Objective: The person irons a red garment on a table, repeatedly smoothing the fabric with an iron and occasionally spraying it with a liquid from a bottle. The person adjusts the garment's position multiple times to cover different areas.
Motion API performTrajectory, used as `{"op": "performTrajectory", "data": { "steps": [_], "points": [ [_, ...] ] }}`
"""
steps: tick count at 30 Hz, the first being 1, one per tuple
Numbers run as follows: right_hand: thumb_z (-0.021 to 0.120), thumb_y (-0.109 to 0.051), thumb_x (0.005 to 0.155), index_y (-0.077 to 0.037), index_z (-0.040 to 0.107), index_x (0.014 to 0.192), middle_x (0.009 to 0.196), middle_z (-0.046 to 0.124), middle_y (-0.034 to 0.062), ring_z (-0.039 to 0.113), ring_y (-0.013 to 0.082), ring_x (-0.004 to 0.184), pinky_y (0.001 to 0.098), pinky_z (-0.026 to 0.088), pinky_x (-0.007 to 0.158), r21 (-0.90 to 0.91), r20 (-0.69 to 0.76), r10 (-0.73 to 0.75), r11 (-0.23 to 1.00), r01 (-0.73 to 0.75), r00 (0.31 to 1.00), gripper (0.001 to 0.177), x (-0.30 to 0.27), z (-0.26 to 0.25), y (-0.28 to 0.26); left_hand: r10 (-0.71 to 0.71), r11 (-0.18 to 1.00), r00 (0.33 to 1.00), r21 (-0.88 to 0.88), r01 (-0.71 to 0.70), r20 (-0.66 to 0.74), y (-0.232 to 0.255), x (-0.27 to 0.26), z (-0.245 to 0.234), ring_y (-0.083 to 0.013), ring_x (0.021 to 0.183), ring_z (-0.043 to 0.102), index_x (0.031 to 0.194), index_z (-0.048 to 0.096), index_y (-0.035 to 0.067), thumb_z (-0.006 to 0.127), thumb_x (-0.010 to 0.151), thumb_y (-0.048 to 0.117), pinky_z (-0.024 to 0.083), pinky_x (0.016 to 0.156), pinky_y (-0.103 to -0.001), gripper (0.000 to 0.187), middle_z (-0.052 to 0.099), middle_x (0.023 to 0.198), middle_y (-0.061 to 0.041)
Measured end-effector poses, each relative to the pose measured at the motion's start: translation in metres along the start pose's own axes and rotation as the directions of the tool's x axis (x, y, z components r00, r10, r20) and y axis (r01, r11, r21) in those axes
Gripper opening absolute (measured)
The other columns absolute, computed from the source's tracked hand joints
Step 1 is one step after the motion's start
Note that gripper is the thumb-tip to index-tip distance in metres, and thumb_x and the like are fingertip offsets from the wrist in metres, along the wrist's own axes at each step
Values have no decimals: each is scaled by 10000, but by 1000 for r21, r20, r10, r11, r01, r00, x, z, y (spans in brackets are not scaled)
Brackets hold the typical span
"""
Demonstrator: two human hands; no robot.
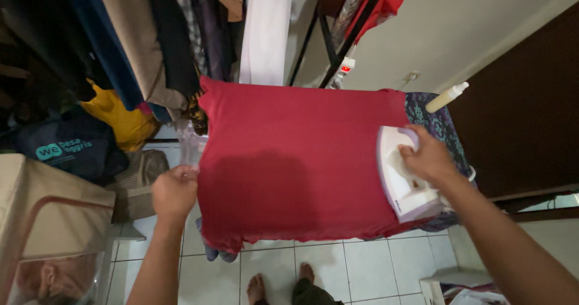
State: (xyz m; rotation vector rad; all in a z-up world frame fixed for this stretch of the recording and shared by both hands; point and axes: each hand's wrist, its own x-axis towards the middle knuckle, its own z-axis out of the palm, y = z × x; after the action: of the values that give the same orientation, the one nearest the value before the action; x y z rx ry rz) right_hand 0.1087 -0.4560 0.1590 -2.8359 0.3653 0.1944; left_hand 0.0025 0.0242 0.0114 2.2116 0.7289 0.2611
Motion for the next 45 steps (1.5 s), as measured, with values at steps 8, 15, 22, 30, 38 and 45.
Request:
{"op": "performTrajectory", "data": {
  "steps": [8, 15, 22, 30, 38, 45],
  "points": [
    [715, -313, 893, -225, 512, 1498, 1185, 719, 233, 713, 395, 1080, 450, 536, 957, -28, -34, -51, 998, 50, 998, 644, 21, -8, 69, 682, 723, 728, 210, -658, -69, 112, -51, 80, -351, 1047, 613, 1162, 642, 68, 681, 933, 293, 479, 913, -491, 323, 657, 1103, -148],
    [729, -332, 862, -217, 558, 1452, 1127, 747, 225, 738, 368, 1014, 441, 571, 900, 62, -67, -30, 997, 34, 997, 624, 24, -16, 125, 459, 650, 648, 268, -711, 608, 208, -98, 151, -388, 1529, 59, 1589, 187, 87, 365, 1006, 583, 99, 1195, -617, 786, 102, 1658, -190],
    [666, -296, 988, -50, 499, 1456, 999, 728, 223, 743, 349, 792, 491, 605, 675, 149, -76, 275, 954, -262, 958, 554, 16, -69, 168, 325, 563, 650, 412, -717, 687, 223, -110, 157, -390, 1532, -36, 1608, 58, 112, 284, 986, 652, 40, 1183, -645, 854, -19, 1681, -163],
    [696, 22, 938, -18, 470, 1374, 1238, 638, 126, 668, 154, 1018, 302, 578, 898, 779, -478, 183, 540, 318, 859, 493, 57, -59, 214, 435, 557, 692, 431, -710, 576, 214, -115, 160, -400, 1518, 44, 1587, 161, 114, 339, 953, 664, 78, 1168, -651, 857, 87, 1693, -170],
    [650, 84, 1016, -12, 394, 1404, 1305, 562, 145, 620, 179, 1081, 307, 550, 967, 779, -612, 179, 307, 547, 771, 475, 58, 4, 217, 494, 550, 695, 431, -715, 523, 208, -114, 166, -422, 1543, 84, 1608, 223, 120, 370, 926, 666, 106, 1135, -658, 886, 130, 1684, -184],
    [604, 34, 1010, -30, 265, 1544, 1396, 504, 140, 591, 193, 1227, 359, 509, 1117, 811, -585, 193, 160, 563, 787, 636, 15, 28, 221, 538, 535, 689, 435, -724, 485, 203, -115, 167, -402, 1504, 122, 1567, 243, 98, 382, 935, 663, 136, 1152, -658, 860, 172, 1642, -180]
  ]
}}
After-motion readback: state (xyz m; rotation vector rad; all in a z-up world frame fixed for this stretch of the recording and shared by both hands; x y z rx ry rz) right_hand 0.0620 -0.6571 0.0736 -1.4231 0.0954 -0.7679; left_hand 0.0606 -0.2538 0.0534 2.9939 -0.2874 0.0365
